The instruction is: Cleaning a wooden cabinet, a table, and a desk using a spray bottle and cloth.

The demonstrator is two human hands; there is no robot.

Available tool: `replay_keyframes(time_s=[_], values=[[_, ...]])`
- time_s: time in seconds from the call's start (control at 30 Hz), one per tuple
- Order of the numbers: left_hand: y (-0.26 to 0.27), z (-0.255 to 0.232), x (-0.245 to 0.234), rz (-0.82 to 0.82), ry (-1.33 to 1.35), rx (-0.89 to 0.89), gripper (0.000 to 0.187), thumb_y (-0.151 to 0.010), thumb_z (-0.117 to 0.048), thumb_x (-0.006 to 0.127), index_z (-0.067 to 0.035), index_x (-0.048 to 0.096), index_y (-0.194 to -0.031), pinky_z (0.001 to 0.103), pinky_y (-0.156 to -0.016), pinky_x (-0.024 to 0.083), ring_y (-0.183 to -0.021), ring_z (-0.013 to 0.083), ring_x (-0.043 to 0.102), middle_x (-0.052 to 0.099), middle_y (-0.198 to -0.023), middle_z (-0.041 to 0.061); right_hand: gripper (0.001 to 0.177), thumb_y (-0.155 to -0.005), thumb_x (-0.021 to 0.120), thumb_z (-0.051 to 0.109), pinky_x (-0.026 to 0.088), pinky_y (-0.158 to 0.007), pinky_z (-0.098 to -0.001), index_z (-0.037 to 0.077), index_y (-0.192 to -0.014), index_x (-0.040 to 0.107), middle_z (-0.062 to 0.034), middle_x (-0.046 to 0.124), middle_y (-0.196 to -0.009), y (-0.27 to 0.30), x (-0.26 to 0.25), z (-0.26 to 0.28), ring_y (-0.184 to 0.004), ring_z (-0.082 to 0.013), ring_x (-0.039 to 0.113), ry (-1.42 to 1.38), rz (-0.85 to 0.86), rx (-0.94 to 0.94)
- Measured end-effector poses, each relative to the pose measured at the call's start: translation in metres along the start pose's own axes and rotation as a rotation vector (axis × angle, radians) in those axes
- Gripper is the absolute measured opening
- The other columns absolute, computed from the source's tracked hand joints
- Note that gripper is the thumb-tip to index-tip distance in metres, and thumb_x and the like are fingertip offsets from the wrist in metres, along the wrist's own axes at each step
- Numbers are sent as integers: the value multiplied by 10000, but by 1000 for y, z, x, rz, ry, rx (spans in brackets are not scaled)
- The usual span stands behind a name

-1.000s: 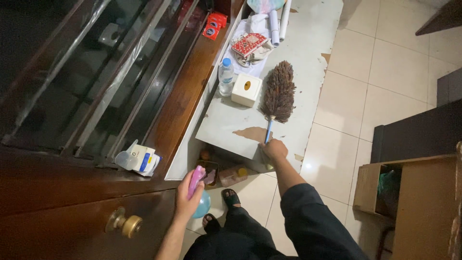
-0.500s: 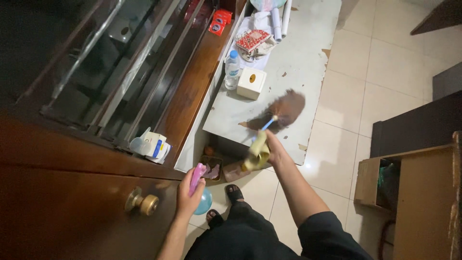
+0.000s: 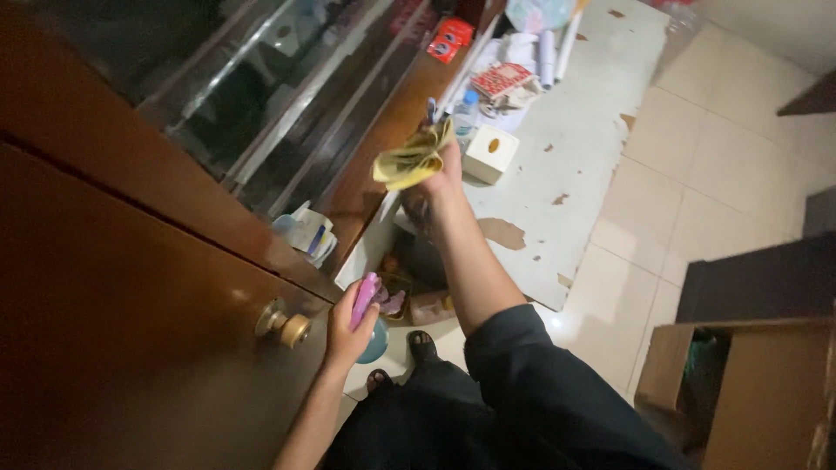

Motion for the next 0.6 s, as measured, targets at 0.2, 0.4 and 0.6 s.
replay_keyframes(time_s=[0.2, 0.4, 0.6], values=[[1, 19, -16, -83, -41, -2, 498, -888, -62, 658, 0, 576, -1375, 334, -971, 509, -1169, 219, 677, 716, -1272, 144, 288, -971, 617, 321, 590, -831, -476, 52, -958, 721, -139, 730, -931, -94, -52, -18, -871, -309, 689, 45, -95, 35], [2, 31, -26, -171, -135, -123, 523, -867, -88, 674, -18, 587, -1378, 345, -915, 536, -1087, 224, 706, 741, -1203, 145, 350, -973, 593, 362, 582, -901, -529, 33, -1034, 694, -158, 723, -992, -104, -38, -30, -925, -337, 685, 21, -132, 62], [-7, 21, -25, -182, -138, -100, 477, -878, -88, 680, -4, 601, -1342, 346, -925, 541, -1109, 228, 718, 745, -1209, 147, 382, -1028, 540, 277, 571, -995, -519, -8, -1248, 670, -205, 723, -1167, -147, -68, -39, -1063, -340, 697, 181, -181, 39]])
Point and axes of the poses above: each hand's wrist, its own y-axis away from the middle knuckle, its own x-axis out of the palm, z = x × y, the point moved 6 cm from there along -y, towards the middle knuckle
